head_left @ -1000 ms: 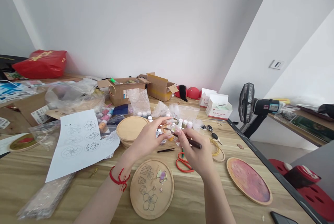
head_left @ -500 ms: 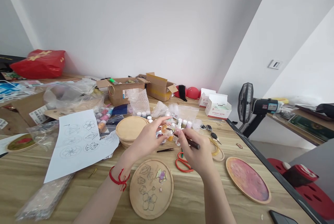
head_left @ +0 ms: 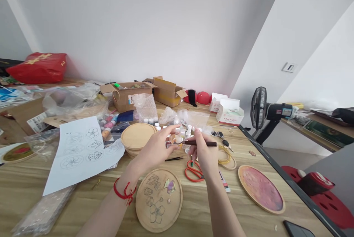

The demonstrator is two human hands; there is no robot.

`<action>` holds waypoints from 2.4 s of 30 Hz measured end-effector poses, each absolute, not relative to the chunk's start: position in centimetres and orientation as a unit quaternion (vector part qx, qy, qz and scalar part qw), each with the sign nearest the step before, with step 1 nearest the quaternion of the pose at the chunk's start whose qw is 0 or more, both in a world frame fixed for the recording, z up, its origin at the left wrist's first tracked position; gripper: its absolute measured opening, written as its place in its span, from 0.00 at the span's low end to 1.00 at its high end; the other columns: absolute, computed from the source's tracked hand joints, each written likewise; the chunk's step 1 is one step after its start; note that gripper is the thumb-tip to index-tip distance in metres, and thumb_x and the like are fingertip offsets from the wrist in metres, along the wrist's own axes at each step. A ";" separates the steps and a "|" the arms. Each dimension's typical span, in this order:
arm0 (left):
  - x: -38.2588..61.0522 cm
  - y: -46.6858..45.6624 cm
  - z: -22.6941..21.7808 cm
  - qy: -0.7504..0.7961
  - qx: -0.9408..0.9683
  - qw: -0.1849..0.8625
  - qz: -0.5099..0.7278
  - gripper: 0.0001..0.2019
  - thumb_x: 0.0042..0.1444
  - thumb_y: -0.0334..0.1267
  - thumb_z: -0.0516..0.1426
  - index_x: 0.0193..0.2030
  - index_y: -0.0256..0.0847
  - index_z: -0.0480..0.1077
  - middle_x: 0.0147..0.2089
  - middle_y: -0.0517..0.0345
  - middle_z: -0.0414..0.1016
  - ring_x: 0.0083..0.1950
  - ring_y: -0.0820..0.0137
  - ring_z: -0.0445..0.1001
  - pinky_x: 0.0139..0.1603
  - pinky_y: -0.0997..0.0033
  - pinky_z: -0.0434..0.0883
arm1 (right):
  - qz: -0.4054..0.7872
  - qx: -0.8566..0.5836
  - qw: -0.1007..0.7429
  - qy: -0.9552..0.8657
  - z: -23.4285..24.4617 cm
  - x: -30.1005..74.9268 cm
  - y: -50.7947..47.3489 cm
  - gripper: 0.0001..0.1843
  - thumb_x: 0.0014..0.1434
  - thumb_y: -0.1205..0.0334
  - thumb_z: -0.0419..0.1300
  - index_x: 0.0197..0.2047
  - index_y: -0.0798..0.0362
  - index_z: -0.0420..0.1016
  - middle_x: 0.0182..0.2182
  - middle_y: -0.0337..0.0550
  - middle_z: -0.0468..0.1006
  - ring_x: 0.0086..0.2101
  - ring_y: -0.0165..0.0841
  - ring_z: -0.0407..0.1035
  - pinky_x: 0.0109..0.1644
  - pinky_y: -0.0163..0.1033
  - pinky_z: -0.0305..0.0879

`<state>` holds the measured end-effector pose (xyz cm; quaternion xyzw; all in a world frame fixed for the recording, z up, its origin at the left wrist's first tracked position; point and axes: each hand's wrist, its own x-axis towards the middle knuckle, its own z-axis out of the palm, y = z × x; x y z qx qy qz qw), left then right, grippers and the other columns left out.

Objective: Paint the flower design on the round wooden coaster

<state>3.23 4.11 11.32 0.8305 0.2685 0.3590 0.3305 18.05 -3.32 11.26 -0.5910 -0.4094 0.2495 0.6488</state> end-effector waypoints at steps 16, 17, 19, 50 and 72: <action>3.1 4.5 11.3 0.281 0.827 0.319 0.367 0.26 0.56 0.38 0.61 0.62 0.50 0.66 0.54 0.51 0.78 0.56 0.55 0.76 0.54 0.54 0.75 | 0.274 -0.561 0.663 -0.413 11.4 18.9 -3.3 0.23 0.60 0.44 0.59 0.26 0.53 0.79 0.12 0.39 0.72 0.11 0.29 0.60 0.15 0.35 0.55; 3.1 4.4 11.4 0.282 0.829 0.321 0.361 0.26 0.56 0.38 0.61 0.62 0.50 0.66 0.55 0.51 0.77 0.56 0.55 0.76 0.54 0.54 0.75 | 0.276 -0.561 0.655 -0.423 11.4 18.9 -3.3 0.22 0.60 0.44 0.59 0.26 0.53 0.79 0.13 0.39 0.73 0.12 0.29 0.60 0.16 0.35 0.55; 3.1 4.2 11.7 0.285 0.832 0.327 0.347 0.26 0.57 0.38 0.60 0.63 0.50 0.65 0.55 0.52 0.77 0.55 0.57 0.76 0.54 0.55 0.75 | 0.274 -0.566 0.640 -0.442 11.6 18.8 -3.4 0.22 0.60 0.44 0.60 0.27 0.53 0.79 0.13 0.38 0.73 0.13 0.29 0.61 0.17 0.35 0.56; 3.0 3.8 12.0 0.246 0.837 0.360 0.330 0.27 0.56 0.41 0.63 0.63 0.51 0.64 0.57 0.56 0.76 0.58 0.62 0.75 0.59 0.60 0.73 | -0.164 -0.507 0.558 -0.636 11.3 19.0 -5.1 0.20 0.59 0.67 0.55 0.15 0.52 0.61 0.12 0.32 0.63 0.14 0.23 0.54 0.20 0.32 0.52; 2.8 3.6 12.0 0.256 0.850 0.334 0.317 0.25 0.60 0.43 0.59 0.64 0.53 0.64 0.57 0.57 0.75 0.57 0.61 0.74 0.58 0.60 0.71 | -0.247 -0.485 0.532 -0.648 10.7 18.3 -4.3 0.21 0.60 0.70 0.54 0.18 0.50 0.52 0.13 0.30 0.55 0.15 0.23 0.50 0.21 0.34 0.48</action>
